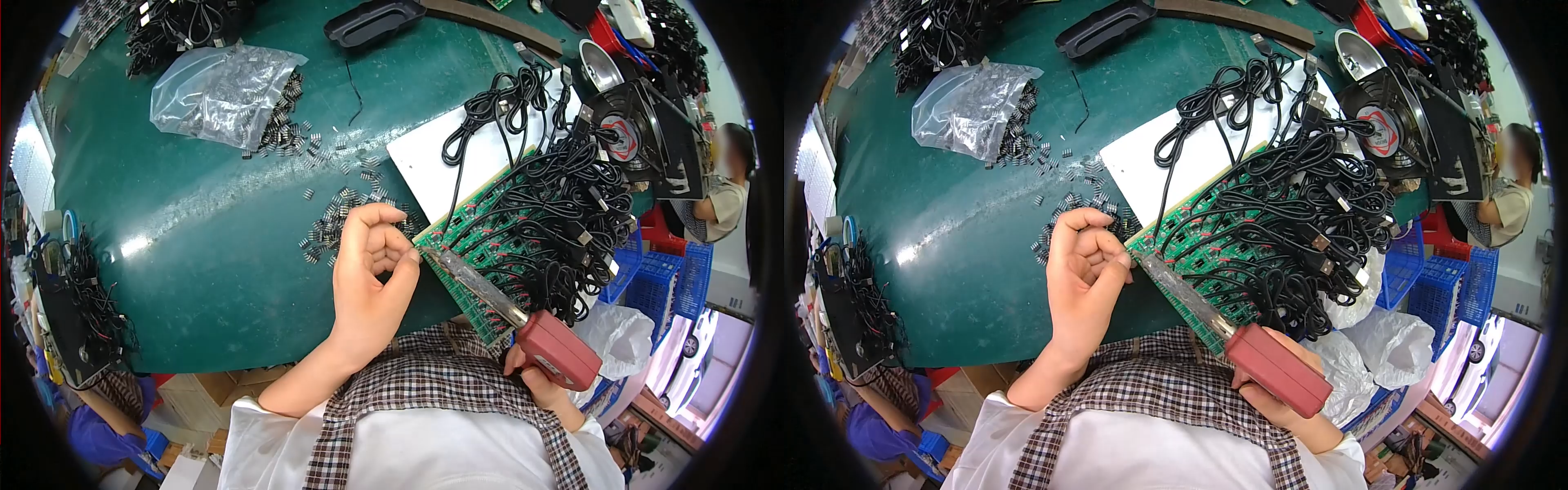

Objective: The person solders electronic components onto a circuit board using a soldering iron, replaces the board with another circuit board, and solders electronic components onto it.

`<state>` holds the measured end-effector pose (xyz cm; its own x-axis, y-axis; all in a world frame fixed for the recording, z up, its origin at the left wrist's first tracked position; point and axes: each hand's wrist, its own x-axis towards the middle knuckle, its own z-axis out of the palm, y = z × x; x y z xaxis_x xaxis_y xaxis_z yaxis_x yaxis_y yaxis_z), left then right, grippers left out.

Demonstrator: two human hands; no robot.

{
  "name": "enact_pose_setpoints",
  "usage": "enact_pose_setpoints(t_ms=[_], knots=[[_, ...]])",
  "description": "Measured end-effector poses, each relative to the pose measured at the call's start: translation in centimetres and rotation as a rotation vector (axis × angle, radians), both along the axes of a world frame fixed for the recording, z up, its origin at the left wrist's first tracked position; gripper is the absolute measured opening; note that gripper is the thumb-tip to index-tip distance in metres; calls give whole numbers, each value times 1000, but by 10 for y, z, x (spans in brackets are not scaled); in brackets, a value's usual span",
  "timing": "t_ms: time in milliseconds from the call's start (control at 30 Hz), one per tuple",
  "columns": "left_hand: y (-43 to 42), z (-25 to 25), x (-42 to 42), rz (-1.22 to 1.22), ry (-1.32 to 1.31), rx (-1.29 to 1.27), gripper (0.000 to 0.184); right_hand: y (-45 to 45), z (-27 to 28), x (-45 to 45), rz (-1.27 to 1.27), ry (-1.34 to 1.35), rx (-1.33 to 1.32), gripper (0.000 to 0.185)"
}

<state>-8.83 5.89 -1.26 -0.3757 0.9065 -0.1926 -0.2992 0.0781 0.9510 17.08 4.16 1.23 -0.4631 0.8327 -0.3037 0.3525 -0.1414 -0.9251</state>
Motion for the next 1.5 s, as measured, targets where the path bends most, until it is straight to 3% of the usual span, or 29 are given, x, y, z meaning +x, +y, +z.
enact_pose_setpoints(t_ms=[267,333,800,933,1067,1367,1500], knots=[[-1,1,-1,0,-21,-8,35,-3,0,1,-88,111,-59,62],[-1,0,-1,1,-18,-4,35,4,14,-10,-125,191,-193,64],[-3,-1,0,7,-4,37,35,-2,6,-6,-128,185,-119,68],[-20,9,-5,112,671,-62,38,-5,5,-6,-146,215,-61,68],[-36,17,-28,65,1032,-224,35,3,11,-15,-129,156,-139,69],[-35,8,-32,102,1111,-246,13,1,7,-11,-127,125,-96,61],[-34,4,-37,116,1179,-173,11,0,11,-14,-174,233,-187,59]])
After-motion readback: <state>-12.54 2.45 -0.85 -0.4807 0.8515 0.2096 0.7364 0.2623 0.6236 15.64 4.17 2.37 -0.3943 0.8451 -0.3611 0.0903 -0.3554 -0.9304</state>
